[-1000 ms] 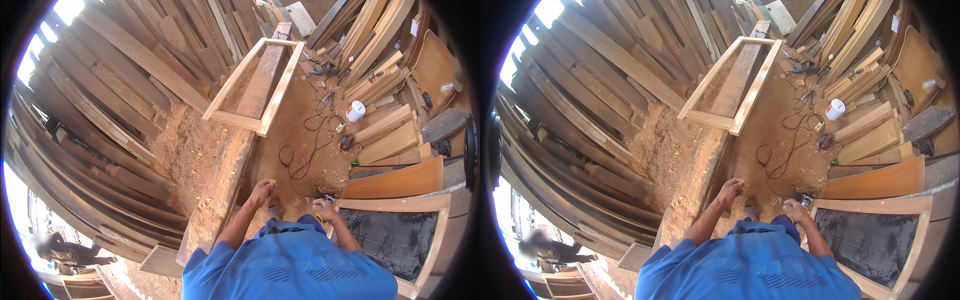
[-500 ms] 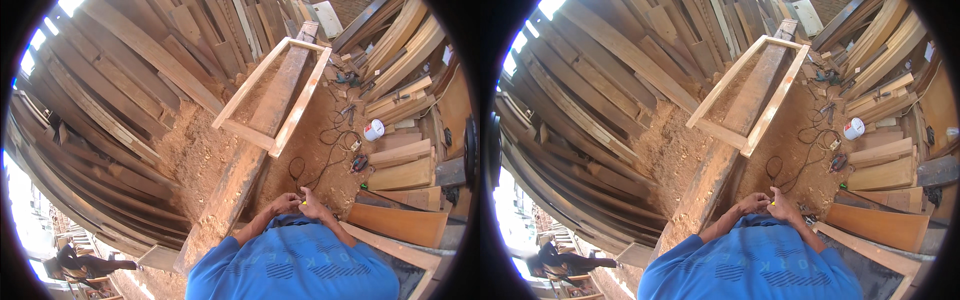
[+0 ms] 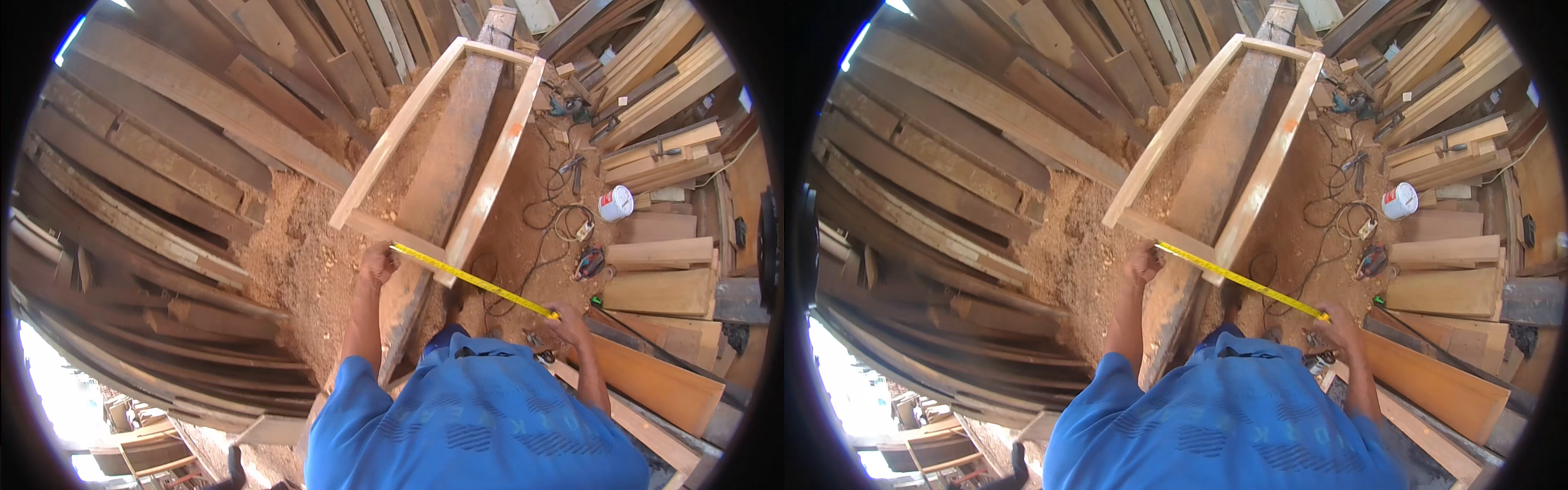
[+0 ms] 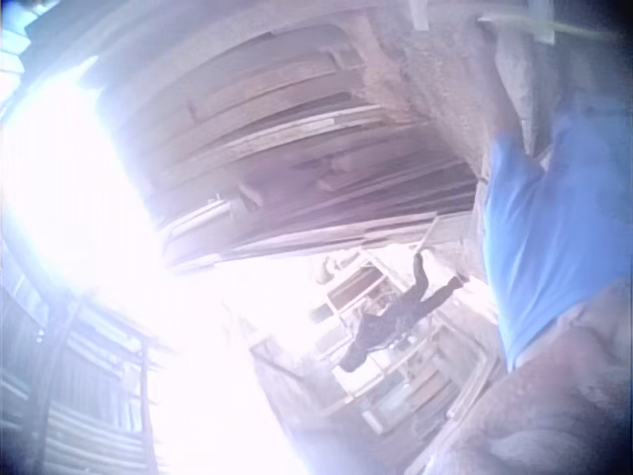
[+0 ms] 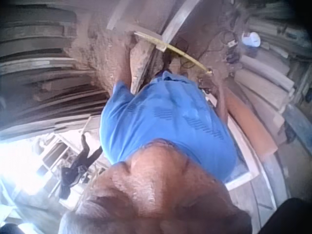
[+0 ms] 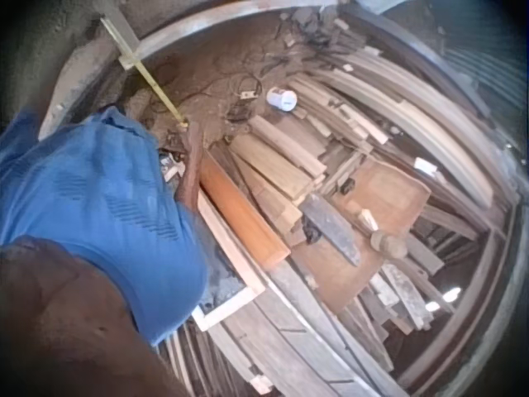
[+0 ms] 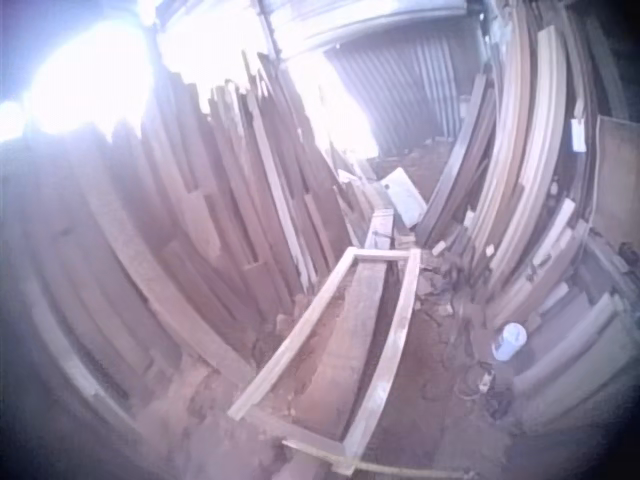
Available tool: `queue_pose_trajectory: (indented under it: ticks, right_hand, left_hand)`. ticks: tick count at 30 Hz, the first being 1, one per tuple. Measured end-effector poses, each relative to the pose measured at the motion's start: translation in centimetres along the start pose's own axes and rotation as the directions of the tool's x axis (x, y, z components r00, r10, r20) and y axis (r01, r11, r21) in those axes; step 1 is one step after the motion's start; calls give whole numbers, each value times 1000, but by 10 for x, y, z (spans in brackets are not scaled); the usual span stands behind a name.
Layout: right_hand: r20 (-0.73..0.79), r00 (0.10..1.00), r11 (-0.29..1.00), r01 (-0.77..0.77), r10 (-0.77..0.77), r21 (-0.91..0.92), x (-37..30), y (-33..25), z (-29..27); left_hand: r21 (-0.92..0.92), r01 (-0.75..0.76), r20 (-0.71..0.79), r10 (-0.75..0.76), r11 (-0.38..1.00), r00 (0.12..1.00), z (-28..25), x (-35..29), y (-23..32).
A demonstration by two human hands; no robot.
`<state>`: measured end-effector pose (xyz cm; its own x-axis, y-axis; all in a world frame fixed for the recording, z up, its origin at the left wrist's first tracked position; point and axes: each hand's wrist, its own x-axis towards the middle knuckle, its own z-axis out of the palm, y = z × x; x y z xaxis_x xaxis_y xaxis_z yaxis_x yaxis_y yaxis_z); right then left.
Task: The person measures a wooden frame with a tape measure, marks a piece of wood with a pencil, and uses pincers to pull nails from a wooden joint.
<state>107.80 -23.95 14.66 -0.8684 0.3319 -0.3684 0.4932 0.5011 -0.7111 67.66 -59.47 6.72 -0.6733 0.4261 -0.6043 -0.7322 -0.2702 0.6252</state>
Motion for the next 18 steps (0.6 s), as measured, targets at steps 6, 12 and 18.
queue_pose_trajectory:
  ticks: [6,12,18]
  right_hand:
    - [-117,986,976,-139,121,-169,32,-14,0]
    - [-100,983,970,-170,154,-176,115,-60,33]
    - [-107,985,984,-148,137,-98,167,-95,48]
  left_hand:
    - [101,83,-123,-71,991,990,20,85,10]
    - [462,29,-164,54,886,985,30,139,4]
    - [625,10,-203,150,780,968,17,185,40]
